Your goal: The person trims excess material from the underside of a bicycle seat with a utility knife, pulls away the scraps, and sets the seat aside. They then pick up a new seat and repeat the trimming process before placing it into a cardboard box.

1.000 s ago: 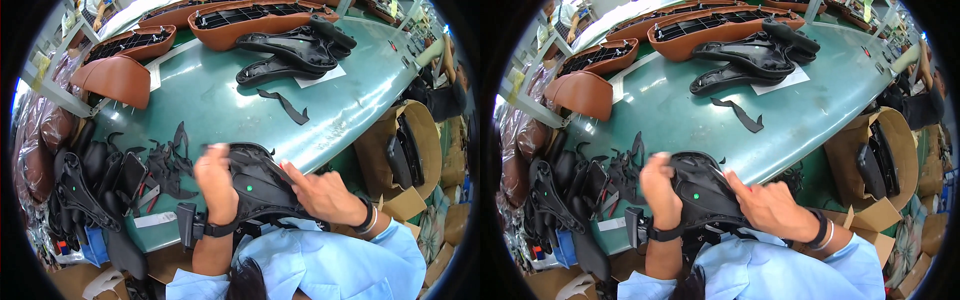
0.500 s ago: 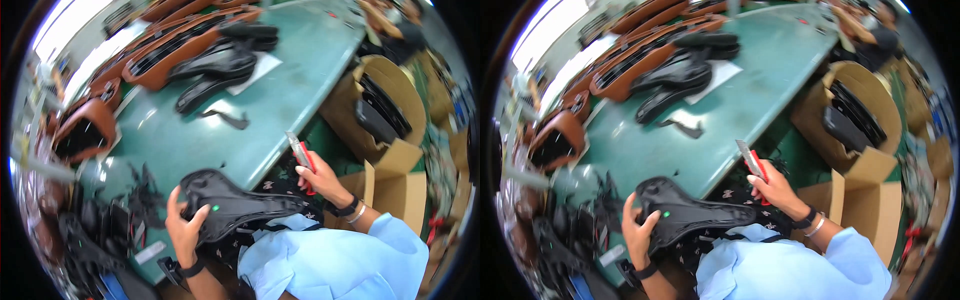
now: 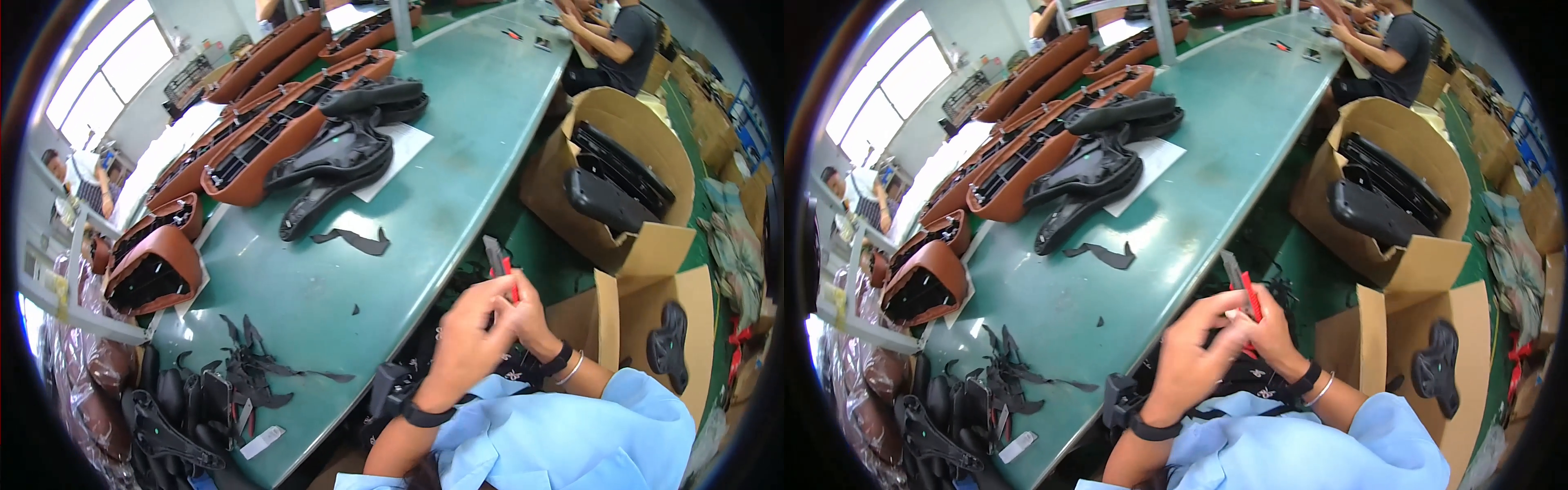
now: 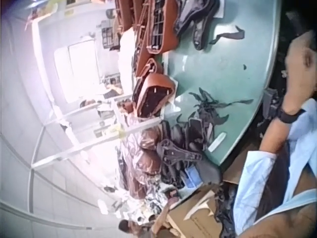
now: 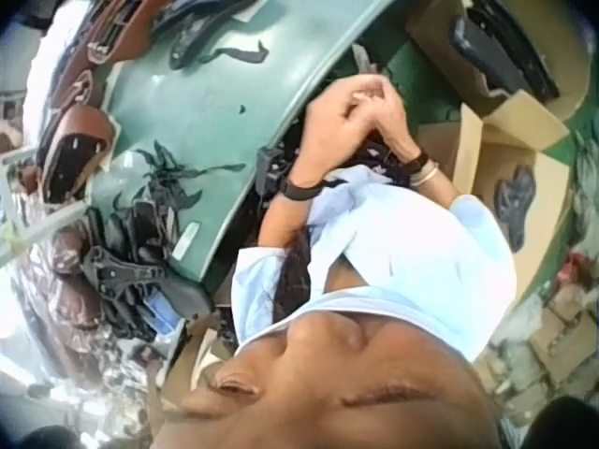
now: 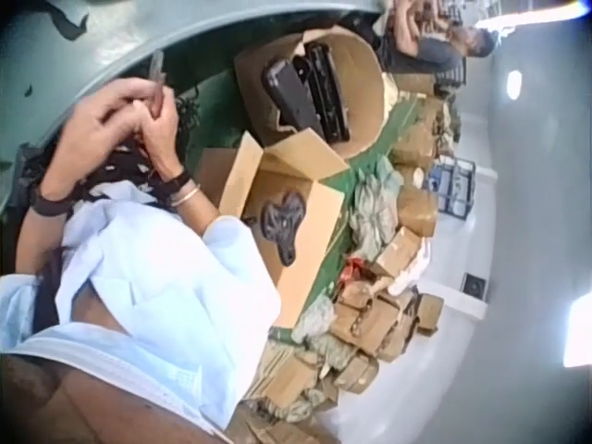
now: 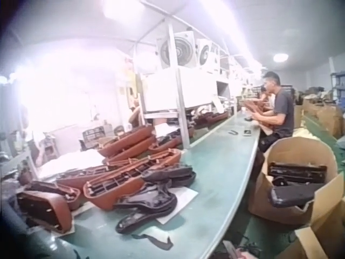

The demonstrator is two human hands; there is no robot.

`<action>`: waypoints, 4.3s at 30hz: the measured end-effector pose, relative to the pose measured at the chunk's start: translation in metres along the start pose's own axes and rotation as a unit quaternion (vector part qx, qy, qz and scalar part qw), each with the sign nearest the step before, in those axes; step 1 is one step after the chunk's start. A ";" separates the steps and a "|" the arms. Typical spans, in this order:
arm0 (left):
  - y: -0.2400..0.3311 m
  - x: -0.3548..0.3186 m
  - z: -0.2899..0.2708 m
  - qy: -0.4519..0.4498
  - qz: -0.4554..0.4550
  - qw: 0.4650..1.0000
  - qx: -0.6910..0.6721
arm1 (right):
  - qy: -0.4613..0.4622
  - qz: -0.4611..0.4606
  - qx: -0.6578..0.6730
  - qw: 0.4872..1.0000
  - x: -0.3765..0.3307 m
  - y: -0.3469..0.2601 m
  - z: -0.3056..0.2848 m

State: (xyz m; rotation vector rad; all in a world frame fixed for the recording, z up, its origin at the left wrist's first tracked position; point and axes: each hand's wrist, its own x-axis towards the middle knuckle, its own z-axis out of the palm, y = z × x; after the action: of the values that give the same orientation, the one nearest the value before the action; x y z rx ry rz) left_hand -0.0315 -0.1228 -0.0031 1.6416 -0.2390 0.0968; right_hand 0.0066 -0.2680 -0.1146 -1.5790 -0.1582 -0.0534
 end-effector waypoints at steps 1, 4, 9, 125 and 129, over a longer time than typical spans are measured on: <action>0.001 -0.004 -0.014 0.075 -0.066 0.994 -0.038 | -0.019 0.044 -0.033 0.998 0.016 -0.033 0.006; -0.025 -0.033 -0.064 0.260 -0.044 0.945 0.192 | -0.090 -0.014 -0.041 0.995 0.078 -0.061 0.044; -0.054 -0.089 -0.103 0.395 -0.103 0.867 0.286 | -0.107 0.002 0.029 0.994 0.207 -0.087 0.108; -0.014 -0.032 -0.134 0.059 -0.038 0.886 0.457 | -0.373 -0.358 -0.403 0.755 0.083 -0.123 0.045; -0.020 -0.024 -0.142 0.035 -0.143 0.923 0.355 | -0.368 0.116 -0.150 0.910 0.048 -0.120 0.060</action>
State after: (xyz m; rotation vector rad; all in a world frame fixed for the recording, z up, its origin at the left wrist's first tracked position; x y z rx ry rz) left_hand -0.0394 0.0221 -0.0151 2.3741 0.1158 0.0173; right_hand 0.0338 -0.2039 0.0101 -1.8499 -0.5719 0.7469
